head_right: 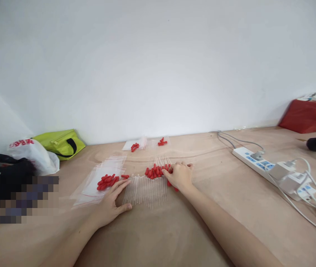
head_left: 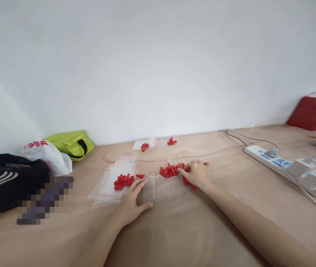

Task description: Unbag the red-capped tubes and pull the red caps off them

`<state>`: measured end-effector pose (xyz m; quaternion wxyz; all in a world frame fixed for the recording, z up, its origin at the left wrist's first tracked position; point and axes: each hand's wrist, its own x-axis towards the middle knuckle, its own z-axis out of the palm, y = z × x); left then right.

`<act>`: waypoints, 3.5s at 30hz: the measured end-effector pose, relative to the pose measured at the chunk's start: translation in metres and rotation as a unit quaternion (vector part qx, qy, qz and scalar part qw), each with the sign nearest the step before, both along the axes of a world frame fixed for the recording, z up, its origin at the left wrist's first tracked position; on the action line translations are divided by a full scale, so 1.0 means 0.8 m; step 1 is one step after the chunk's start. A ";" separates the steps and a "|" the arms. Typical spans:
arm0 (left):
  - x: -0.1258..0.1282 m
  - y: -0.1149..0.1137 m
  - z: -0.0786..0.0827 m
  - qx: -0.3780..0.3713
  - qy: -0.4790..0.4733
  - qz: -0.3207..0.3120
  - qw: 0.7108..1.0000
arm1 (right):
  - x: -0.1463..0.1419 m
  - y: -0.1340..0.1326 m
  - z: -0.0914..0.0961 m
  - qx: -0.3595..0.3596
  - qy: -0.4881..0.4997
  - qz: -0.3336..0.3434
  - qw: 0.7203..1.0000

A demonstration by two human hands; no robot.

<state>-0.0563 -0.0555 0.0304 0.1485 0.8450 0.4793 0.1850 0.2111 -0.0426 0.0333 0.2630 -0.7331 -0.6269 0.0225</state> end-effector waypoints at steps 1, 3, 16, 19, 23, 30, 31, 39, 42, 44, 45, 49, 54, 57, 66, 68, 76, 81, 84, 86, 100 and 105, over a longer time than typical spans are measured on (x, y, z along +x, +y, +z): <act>0.000 0.000 0.000 0.004 -0.002 -0.002 1.000 | -0.002 0.001 0.001 -0.009 0.004 -0.001 1.000; -0.001 0.001 -0.002 0.021 -0.007 -0.005 1.000 | -0.004 0.002 0.001 -0.022 0.010 0.001 1.000; -0.002 0.007 -0.012 0.155 -0.016 -0.032 0.987 | -0.008 0.003 -0.004 -0.007 0.036 -0.008 0.999; -0.003 0.007 -0.013 0.169 -0.018 -0.036 0.985 | -0.005 0.002 -0.003 0.027 0.056 -0.007 0.998; -0.002 0.008 -0.014 0.214 -0.029 -0.035 0.976 | 0.003 -0.012 -0.004 0.105 0.081 0.029 0.991; 0.017 -0.003 -0.009 0.330 -0.014 -0.064 0.942 | -0.006 -0.055 -0.023 0.195 0.028 0.214 0.957; 0.022 -0.006 -0.009 0.343 -0.008 -0.078 0.936 | -0.009 -0.058 -0.024 0.198 0.025 0.232 0.952; 0.049 -0.021 -0.007 0.376 -0.032 -0.116 0.919 | -0.022 -0.067 -0.020 0.201 0.005 0.293 0.935; 0.051 -0.021 -0.006 0.366 -0.023 -0.132 0.921 | -0.024 -0.064 -0.025 0.233 -0.010 0.301 0.924; 0.051 -0.021 -0.004 0.361 -0.013 -0.146 0.921 | -0.026 -0.062 -0.030 0.261 -0.018 0.312 0.913; 0.051 -0.021 -0.004 0.359 -0.011 -0.153 0.921 | -0.026 -0.061 -0.032 0.270 -0.023 0.319 0.908; 0.051 -0.024 -0.003 0.338 -0.021 -0.174 0.925 | -0.026 -0.061 -0.036 0.272 -0.050 0.339 0.899; 0.050 -0.027 -0.005 0.324 -0.044 -0.189 0.926 | -0.024 -0.065 -0.033 0.275 -0.057 0.351 0.893; 0.050 -0.028 -0.005 0.312 -0.041 -0.191 0.930 | -0.024 -0.066 -0.033 0.273 -0.059 0.363 0.889; 0.049 -0.028 -0.003 0.295 -0.044 -0.200 0.933 | -0.022 -0.068 -0.034 0.252 -0.065 0.381 0.887; 0.048 -0.028 -0.003 0.297 -0.046 -0.202 0.932 | -0.022 -0.068 -0.033 0.252 -0.063 0.383 0.887; 0.046 -0.029 -0.006 0.300 -0.044 -0.203 0.931 | -0.020 -0.069 -0.034 0.247 -0.063 0.384 0.888; 0.023 -0.018 -0.010 0.320 -0.085 -0.128 0.935 | -0.009 -0.069 -0.027 0.253 -0.010 0.327 0.911; 0.012 -0.007 -0.016 0.306 -0.099 -0.027 0.947 | -0.001 -0.061 -0.026 0.261 0.044 0.270 0.926; 0.011 0.000 -0.020 0.295 -0.102 0.015 0.950 | 0.009 -0.050 -0.028 0.262 0.102 0.228 0.932; 0.015 0.023 -0.040 0.245 -0.088 0.055 0.964 | 0.091 0.017 -0.056 0.056 0.302 0.020 0.951; 0.015 0.016 -0.036 0.226 -0.072 0.067 0.969 | 0.091 0.019 -0.060 0.028 0.307 0.039 0.950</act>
